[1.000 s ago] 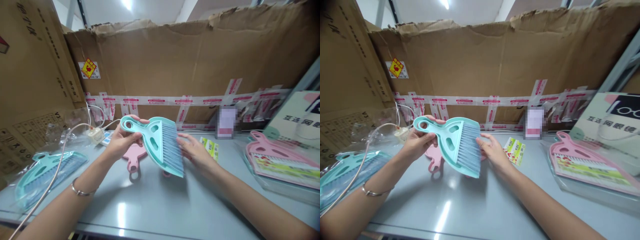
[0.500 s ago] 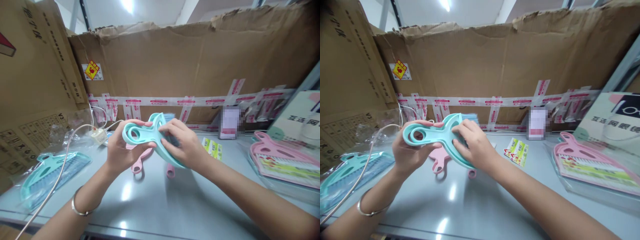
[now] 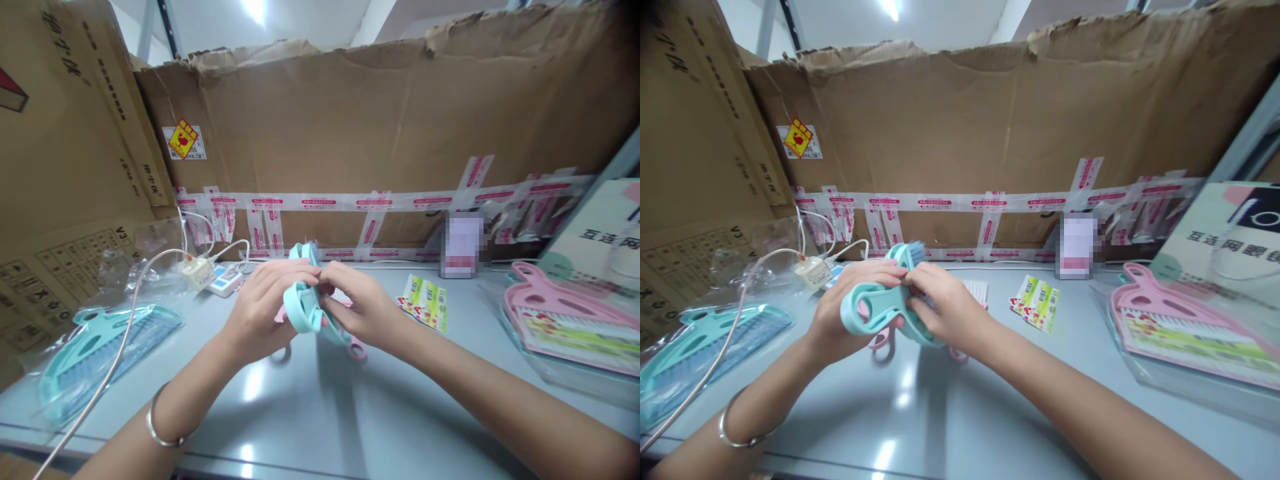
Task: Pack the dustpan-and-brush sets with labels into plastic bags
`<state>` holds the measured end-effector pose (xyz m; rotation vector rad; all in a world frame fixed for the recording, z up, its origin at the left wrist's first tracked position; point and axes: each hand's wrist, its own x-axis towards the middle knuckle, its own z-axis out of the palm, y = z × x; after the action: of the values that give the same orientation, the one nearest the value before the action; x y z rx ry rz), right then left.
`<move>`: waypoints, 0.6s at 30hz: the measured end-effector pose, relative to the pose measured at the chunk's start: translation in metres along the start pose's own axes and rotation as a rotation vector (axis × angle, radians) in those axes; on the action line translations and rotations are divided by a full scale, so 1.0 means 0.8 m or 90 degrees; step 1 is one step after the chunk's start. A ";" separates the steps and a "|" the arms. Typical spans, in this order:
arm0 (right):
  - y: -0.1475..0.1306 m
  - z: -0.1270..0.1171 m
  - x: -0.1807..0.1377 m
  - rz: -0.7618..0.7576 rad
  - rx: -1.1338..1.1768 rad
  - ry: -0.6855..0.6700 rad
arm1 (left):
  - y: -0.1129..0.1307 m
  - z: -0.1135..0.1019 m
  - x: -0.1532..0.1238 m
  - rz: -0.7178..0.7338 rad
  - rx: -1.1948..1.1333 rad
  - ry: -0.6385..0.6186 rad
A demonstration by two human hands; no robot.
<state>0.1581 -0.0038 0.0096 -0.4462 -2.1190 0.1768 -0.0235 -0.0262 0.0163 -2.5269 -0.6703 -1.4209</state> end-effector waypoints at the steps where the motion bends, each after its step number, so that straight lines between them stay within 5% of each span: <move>1: -0.001 -0.003 0.001 -0.009 -0.018 0.019 | 0.001 -0.001 -0.001 -0.003 0.029 0.023; 5: 0.009 -0.037 0.005 0.052 -0.086 0.147 | -0.010 -0.019 -0.005 -0.081 0.146 0.164; 8: 0.037 -0.061 -0.002 0.087 -0.148 0.082 | -0.025 -0.032 -0.012 -0.075 0.198 0.202; 10: 0.062 -0.064 -0.014 0.079 -0.212 -0.084 | -0.032 -0.032 -0.021 -0.053 0.244 0.129; 13: 0.095 -0.052 -0.040 0.074 -0.292 -0.286 | -0.036 -0.019 -0.037 -0.064 0.363 -0.085; 18: 0.123 -0.029 -0.068 -0.023 -0.309 -0.429 | -0.032 -0.003 -0.044 -0.140 0.470 -0.425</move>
<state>0.2287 0.0650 -0.0490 -0.7013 -2.8415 -0.2533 -0.0523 -0.0150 -0.0140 -2.2810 -1.3058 -0.2022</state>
